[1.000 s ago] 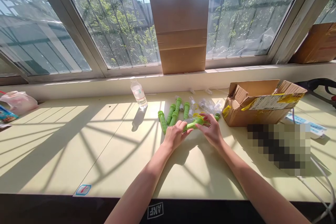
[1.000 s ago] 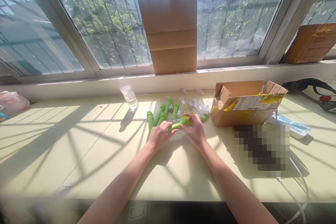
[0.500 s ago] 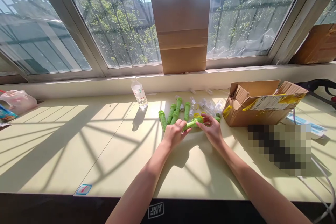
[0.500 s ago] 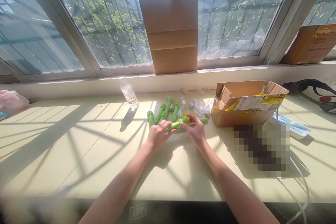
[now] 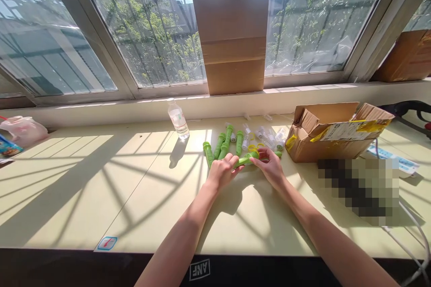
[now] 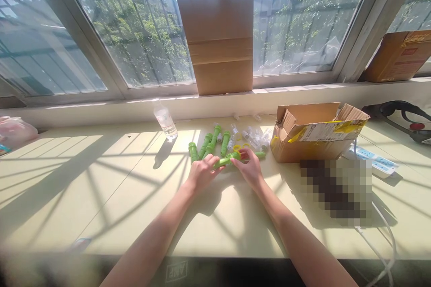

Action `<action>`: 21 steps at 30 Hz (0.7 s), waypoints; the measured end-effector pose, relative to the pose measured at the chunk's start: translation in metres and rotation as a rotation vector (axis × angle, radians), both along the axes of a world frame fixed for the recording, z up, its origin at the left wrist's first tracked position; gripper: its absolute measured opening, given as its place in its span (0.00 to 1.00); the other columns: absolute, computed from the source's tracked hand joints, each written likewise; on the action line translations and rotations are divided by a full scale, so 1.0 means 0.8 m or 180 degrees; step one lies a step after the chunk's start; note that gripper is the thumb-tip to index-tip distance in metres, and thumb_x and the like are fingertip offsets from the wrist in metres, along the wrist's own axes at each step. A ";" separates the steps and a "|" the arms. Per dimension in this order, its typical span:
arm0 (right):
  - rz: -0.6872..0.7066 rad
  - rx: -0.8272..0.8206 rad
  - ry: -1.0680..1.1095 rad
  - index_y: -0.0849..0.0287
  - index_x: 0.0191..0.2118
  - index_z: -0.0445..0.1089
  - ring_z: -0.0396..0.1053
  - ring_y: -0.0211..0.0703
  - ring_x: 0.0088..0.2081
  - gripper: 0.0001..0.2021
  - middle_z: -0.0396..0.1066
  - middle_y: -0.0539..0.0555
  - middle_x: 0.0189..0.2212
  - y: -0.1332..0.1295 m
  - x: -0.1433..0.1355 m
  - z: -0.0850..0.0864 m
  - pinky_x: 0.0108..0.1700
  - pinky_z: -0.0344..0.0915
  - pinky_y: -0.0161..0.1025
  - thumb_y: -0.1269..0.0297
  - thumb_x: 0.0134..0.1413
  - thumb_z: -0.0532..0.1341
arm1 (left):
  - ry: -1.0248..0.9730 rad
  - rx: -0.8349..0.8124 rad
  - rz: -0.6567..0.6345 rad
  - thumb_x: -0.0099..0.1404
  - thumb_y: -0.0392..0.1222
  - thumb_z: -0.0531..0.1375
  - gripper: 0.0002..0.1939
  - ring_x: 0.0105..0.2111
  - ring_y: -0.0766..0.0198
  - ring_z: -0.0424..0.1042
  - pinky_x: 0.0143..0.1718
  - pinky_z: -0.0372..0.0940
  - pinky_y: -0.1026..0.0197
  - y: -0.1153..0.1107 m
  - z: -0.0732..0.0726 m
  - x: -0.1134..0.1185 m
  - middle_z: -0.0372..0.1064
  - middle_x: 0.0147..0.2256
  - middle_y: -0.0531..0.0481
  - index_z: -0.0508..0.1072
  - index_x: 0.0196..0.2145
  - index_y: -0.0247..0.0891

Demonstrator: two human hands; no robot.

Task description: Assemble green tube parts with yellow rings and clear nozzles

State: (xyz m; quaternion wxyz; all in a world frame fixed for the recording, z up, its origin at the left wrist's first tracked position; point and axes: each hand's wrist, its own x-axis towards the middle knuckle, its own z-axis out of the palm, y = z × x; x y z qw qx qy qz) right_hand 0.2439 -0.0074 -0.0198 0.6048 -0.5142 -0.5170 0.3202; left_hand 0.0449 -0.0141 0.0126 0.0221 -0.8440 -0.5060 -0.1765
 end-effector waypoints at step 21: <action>0.0035 0.0228 -0.0094 0.55 0.38 0.71 0.76 0.51 0.37 0.21 0.78 0.57 0.36 0.001 0.000 -0.005 0.41 0.74 0.49 0.47 0.42 0.72 | 0.0096 0.0132 0.0027 0.71 0.56 0.56 0.16 0.31 0.61 0.72 0.28 0.56 0.62 0.003 -0.004 -0.002 0.72 0.38 0.46 0.75 0.43 0.43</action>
